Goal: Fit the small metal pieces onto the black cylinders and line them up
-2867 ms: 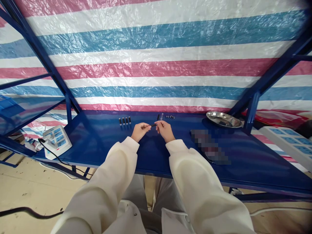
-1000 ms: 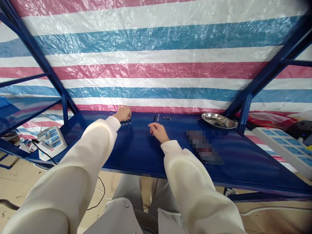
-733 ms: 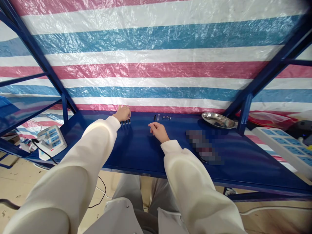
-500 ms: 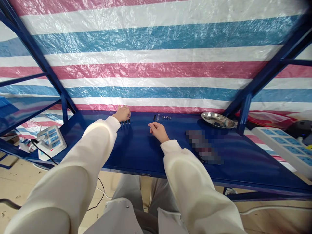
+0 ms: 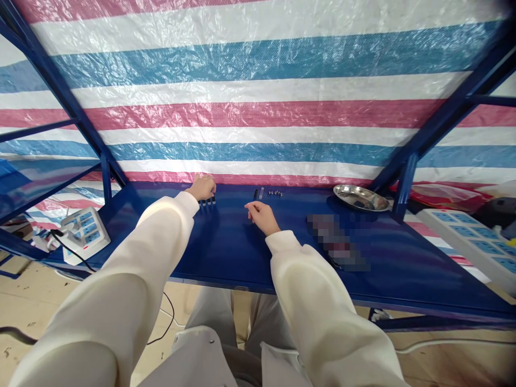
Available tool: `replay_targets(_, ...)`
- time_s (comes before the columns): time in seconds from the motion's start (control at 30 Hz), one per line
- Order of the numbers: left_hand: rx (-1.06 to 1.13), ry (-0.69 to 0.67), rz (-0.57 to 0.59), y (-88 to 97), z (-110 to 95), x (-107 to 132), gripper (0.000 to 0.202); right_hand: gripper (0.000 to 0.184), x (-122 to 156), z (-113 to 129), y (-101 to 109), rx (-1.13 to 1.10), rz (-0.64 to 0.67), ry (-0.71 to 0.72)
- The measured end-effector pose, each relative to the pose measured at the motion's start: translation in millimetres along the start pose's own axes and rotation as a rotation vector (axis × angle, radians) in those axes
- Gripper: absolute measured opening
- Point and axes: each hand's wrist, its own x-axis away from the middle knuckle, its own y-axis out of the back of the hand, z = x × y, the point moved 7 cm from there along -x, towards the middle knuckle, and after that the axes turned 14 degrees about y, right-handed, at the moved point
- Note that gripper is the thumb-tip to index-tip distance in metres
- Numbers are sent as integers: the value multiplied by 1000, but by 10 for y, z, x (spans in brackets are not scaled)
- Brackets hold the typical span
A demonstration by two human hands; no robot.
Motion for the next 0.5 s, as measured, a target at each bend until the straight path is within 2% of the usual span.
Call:
replay_targets(0.17,-32,5,27,24,-33,34,15,24,2,14,0,8,1,-3)
replay_targets(0.33,-79,11,27,68,-49,57,26,26,-5,-10,19,67,20,-20)
replay_targets(0.4,-79,-4,-15,137,-123,86,32,27,-8,-39,54,152,12,-38)
replay_targets(0.5,-37,-69,-96,265,-378,182,38,25,-5,-49,159,376,-61,-42)
